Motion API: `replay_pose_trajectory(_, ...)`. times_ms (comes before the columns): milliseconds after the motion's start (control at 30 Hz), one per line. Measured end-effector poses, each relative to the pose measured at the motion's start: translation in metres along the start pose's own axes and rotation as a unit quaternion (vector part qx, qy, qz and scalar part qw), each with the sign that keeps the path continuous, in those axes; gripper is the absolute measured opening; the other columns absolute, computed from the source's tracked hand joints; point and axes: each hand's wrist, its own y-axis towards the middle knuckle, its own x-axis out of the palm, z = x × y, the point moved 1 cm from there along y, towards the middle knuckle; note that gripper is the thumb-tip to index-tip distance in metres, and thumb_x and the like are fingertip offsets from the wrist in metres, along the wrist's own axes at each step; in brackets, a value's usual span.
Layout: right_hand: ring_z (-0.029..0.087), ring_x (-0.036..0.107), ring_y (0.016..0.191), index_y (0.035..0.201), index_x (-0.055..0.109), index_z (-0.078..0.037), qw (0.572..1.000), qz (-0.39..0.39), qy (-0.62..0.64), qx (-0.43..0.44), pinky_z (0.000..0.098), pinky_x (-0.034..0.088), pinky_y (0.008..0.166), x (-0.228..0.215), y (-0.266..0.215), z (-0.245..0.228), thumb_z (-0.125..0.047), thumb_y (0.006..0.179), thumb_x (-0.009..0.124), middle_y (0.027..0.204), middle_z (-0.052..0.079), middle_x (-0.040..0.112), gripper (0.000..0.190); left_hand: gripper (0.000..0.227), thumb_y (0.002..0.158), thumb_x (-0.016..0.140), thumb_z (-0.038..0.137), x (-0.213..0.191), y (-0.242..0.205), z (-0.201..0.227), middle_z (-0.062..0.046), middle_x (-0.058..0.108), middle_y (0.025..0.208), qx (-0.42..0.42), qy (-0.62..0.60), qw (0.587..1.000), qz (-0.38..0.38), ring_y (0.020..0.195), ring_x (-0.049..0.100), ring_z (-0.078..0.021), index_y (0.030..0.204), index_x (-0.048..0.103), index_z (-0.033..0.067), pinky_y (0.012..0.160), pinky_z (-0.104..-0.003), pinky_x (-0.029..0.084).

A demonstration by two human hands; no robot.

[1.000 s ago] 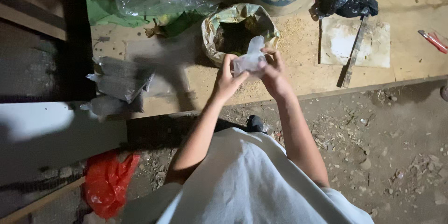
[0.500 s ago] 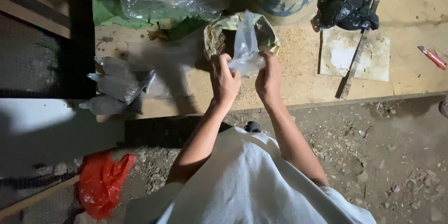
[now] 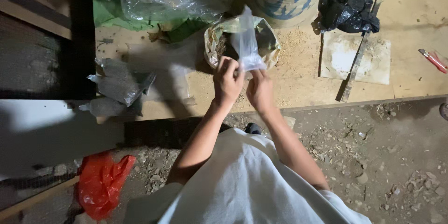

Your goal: The person scoops a dark granular substance from a large sack into small clear plastic bags using a green scoop. They then seal the filled bags and place them on the table.

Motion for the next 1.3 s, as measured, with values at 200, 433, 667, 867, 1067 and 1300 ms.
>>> replay_pose_trajectory(200, 0.022, 0.065, 0.109, 0.154, 0.042, -0.005, 0.844, -0.02, 0.505, 0.177, 0.0374, 0.06, 0.089, -0.005, 0.025, 0.012, 0.005, 0.091, 0.042, 0.134, 0.02, 0.06, 0.064, 0.019, 0.086, 0.067, -0.007, 0.01, -0.03, -0.011, -0.009, 0.055, 0.096, 0.051, 0.009, 0.99, -0.131, 0.086, 0.057, -0.0229, 0.102, 0.062, 0.0029, 0.068, -0.035, 0.047)
replay_pose_trajectory(433, 0.013, 0.054, 0.101, 0.159, 0.042, -0.003, 0.835, 0.029, 0.547, 0.061, 0.0271, 0.047, 0.084, 0.011, 0.034, 0.006, -0.01, 0.106, 0.063, 0.123, 0.006, 0.059, 0.057, 0.034, 0.077, 0.073, -0.008, 0.009, -0.037, 0.014, -0.008, 0.054, 0.094, 0.101, 0.045, 0.992, -0.062, 0.091, 0.057, -0.026, 0.107, 0.065, 0.0069, 0.075, -0.039, 0.05)
replay_pose_trajectory(667, 0.016, 0.061, 0.088, 0.138, 0.05, -0.004, 0.765, -0.021, 0.61, 0.206, 0.031, 0.053, 0.075, 0.03, 0.034, 0.03, -0.014, 0.097, 0.059, 0.103, 0.005, 0.062, 0.043, 0.024, 0.083, 0.067, -0.01, 0.011, -0.044, 0.007, -0.011, 0.056, 0.093, -0.001, 0.076, 0.995, -0.07, 0.089, 0.056, -0.0261, 0.088, 0.05, 0.005, 0.073, -0.039, 0.049)
replay_pose_trajectory(867, 0.022, 0.067, 0.11, 0.126, 0.061, 0.003, 0.774, -0.184, 0.583, 0.165, 0.035, 0.056, 0.098, 0.032, 0.015, 0.017, -0.007, 0.098, 0.055, 0.12, 0.014, 0.068, 0.031, 0.019, 0.087, 0.064, -0.008, -0.005, -0.028, -0.037, -0.008, 0.056, 0.086, -0.163, 0.073, 0.984, -0.019, 0.077, 0.057, -0.0182, 0.09, 0.051, 0.0053, 0.062, -0.032, 0.047)
replay_pose_trajectory(1067, 0.03, 0.075, 0.095, 0.11, 0.068, 0.006, 0.837, -0.088, 0.5, 0.202, 0.0436, 0.064, 0.087, 0.01, 0.039, 0.044, -0.009, 0.103, 0.049, 0.107, 0.022, 0.075, 0.025, 0.015, 0.102, 0.06, 0.003, -0.042, -0.007, -0.083, -0.008, 0.07, 0.098, -0.274, -0.012, 0.957, 0.091, 0.077, 0.06, -0.0177, 0.114, 0.068, 0.0051, 0.068, -0.033, 0.048)
replay_pose_trajectory(1300, 0.032, 0.072, 0.097, 0.113, 0.069, 0.0, 0.973, -0.129, -0.175, 0.074, 0.0448, 0.061, 0.084, 0.075, 0.083, 0.099, -0.013, 0.106, 0.053, 0.108, 0.022, 0.073, 0.023, 0.034, 0.099, 0.067, 0.017, -0.025, -0.02, -0.161, -0.009, 0.061, 0.125, -0.484, -0.607, 0.617, 0.127, 0.109, 0.063, -0.0177, 0.128, 0.055, 0.003, 0.095, -0.031, 0.05)
